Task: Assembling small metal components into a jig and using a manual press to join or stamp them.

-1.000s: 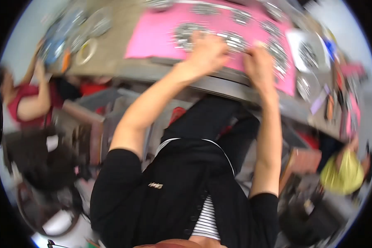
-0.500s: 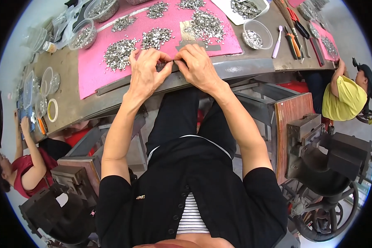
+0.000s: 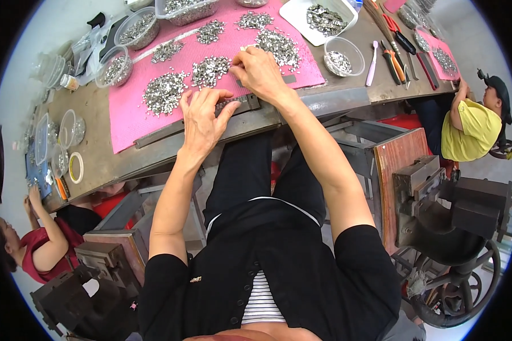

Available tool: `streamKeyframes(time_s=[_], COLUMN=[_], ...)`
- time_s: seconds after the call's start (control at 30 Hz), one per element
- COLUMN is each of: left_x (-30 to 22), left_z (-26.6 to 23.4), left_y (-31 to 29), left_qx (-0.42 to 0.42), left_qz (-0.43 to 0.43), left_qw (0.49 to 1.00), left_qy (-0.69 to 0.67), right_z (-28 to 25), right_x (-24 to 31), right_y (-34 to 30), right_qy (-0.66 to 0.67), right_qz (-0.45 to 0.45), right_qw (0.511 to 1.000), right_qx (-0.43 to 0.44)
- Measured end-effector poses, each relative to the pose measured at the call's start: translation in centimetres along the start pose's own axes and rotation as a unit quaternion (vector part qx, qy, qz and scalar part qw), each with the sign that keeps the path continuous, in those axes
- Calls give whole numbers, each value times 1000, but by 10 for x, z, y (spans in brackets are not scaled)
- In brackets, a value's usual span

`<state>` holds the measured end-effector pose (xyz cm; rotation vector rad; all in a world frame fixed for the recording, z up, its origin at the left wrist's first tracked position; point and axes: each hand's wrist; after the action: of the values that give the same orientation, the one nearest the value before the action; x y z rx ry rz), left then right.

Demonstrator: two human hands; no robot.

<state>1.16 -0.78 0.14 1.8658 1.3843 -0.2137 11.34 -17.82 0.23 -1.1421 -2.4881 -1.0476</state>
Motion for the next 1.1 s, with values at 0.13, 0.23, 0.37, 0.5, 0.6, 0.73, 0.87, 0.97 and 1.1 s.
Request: streamKeyframes(time_s=[0.13,0.23,0.37,0.5,0.6,0.73,0.87,0.97,1.1], left_x=[0,1,8,11,9,15,33,45,70], left_z=[6,2,-6,-6,-5,-15,-52,-86,-104], left_y=[-1,-1,-9,-11,-13,-15,-34,-55,-80], left_qx=[-30,-29,-65,-77,-71,-106,-135,-104,-87], left_qz=[-1,-6,-16,-13,-15,-2,-39,-82,-108], left_qw=[999,999,998,997,996,994,990,989,979], left_qy=[29,-13,-10,23,53,-16,11,67,148], right_z=[7,7,-14,-24,-16,-12,-11,-8,-5], right_x=[0,0,17,36,40,42,34,33,41], right_y=[5,5,-14,-45,-56,-60,-64,-65,-65], right_qy=[-64,-110,-3,31,8,-13,39,115,146], right_qz=[0,-55,-42,-56,-67,-86,-52,-2,34], right_qw=[998,992,999,998,997,995,996,991,981], right_qx=[24,1,17,-19,-40,-54,-54,-73,-120])
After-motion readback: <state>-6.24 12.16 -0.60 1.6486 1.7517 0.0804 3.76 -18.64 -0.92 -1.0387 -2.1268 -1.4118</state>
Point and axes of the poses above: each hand's wrist, its own y-axis towards the middle knuckle, its own z-axis out of the palm, x = y × z, and after that the axes turned 6 degrees about -z, right-handed
